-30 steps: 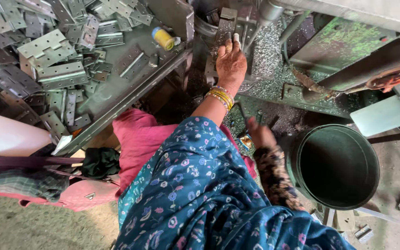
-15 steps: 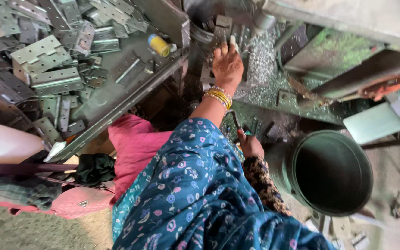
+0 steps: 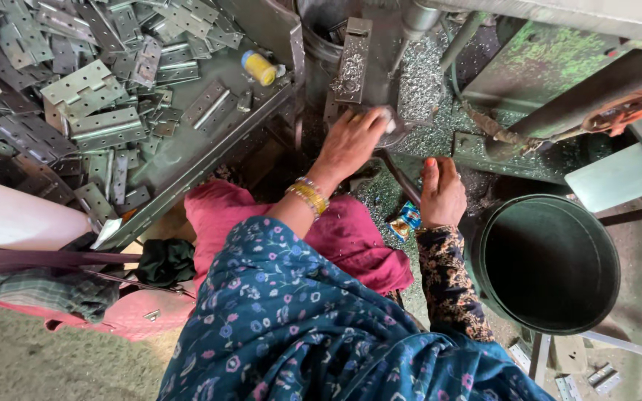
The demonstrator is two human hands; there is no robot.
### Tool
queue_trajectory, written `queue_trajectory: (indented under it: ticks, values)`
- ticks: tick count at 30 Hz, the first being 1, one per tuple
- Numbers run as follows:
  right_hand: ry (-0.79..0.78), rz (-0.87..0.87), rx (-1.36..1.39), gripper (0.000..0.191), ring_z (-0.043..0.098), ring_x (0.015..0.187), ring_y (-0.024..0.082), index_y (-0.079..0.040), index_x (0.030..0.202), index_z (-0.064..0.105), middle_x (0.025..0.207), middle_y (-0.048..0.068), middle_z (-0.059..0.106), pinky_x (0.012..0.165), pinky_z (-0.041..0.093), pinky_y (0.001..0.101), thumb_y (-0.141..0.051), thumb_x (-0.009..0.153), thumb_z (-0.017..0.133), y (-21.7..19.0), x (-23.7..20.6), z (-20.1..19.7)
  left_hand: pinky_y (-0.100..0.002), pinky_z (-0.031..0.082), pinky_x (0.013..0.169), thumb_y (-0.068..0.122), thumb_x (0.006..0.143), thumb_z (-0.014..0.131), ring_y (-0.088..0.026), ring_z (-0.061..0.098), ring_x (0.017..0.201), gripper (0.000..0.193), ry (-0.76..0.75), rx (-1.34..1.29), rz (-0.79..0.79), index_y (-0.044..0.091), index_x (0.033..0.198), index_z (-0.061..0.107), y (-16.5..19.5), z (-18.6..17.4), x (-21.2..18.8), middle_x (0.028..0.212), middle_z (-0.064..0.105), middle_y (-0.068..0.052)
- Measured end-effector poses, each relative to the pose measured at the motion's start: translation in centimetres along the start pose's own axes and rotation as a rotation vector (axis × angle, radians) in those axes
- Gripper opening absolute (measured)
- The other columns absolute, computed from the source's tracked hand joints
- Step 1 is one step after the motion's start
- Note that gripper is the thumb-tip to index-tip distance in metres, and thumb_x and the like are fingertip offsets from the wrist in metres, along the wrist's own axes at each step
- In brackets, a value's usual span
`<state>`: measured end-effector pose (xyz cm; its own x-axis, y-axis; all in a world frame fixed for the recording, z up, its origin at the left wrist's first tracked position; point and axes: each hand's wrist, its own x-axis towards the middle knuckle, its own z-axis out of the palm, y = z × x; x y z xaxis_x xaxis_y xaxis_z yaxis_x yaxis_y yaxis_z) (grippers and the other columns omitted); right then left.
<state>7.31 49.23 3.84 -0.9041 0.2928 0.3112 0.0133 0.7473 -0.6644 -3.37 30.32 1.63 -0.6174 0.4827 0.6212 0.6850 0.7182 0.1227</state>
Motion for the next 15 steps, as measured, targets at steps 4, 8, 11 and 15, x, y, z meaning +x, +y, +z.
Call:
queue_trajectory:
  ticks: [4,8,11,15]
  values:
    - [-0.06,0.068,-0.097,0.058,0.07,0.092,0.043,-0.011,0.112,0.065,0.091,0.015,0.074,0.077,0.05,0.0546,-0.061,0.107,0.037,2.3,0.6,1.0,-0.042,0.05,0.089,0.017,0.104,0.058,-0.022,0.067,0.103,0.019,-0.115,0.264,-0.245,0.01,0.119,0.067,2.7,2.7,7.3,0.125,0.061,-0.011]
    - [-0.199,0.142,-0.274,0.062,0.065,0.094,0.05,-0.012,0.117,0.064,0.096,0.024,0.07,0.078,0.047,0.0612,-0.065,0.105,0.035,4.0,0.8,2.2,-0.041,0.049,0.092,0.026,0.105,0.06,-0.028,0.061,0.115,0.026,-0.195,0.059,-0.614,0.003,0.116,0.069,2.7,3.2,7.8,0.131,0.06,-0.017]
    - [-0.282,0.11,-0.256,0.059,0.066,0.099,0.05,-0.015,0.118,0.063,0.099,0.024,0.072,0.082,0.048,0.0615,-0.065,0.104,0.034,3.9,0.7,3.0,-0.043,0.043,0.096,0.034,0.092,0.067,-0.031,0.053,0.123,0.049,-0.128,0.071,-0.502,-0.005,0.121,0.067,1.4,2.0,3.1,0.141,0.054,-0.015]
    - [-0.39,0.089,-0.297,0.058,0.068,0.094,0.05,-0.013,0.123,0.053,0.095,0.025,0.073,0.082,0.049,0.0622,-0.064,0.104,0.034,4.5,1.7,3.2,-0.043,0.037,0.101,0.037,0.086,0.069,-0.028,0.046,0.133,0.062,-0.089,0.171,-0.369,-0.007,0.13,0.066,0.4,2.5,1.4,0.155,0.048,-0.011]
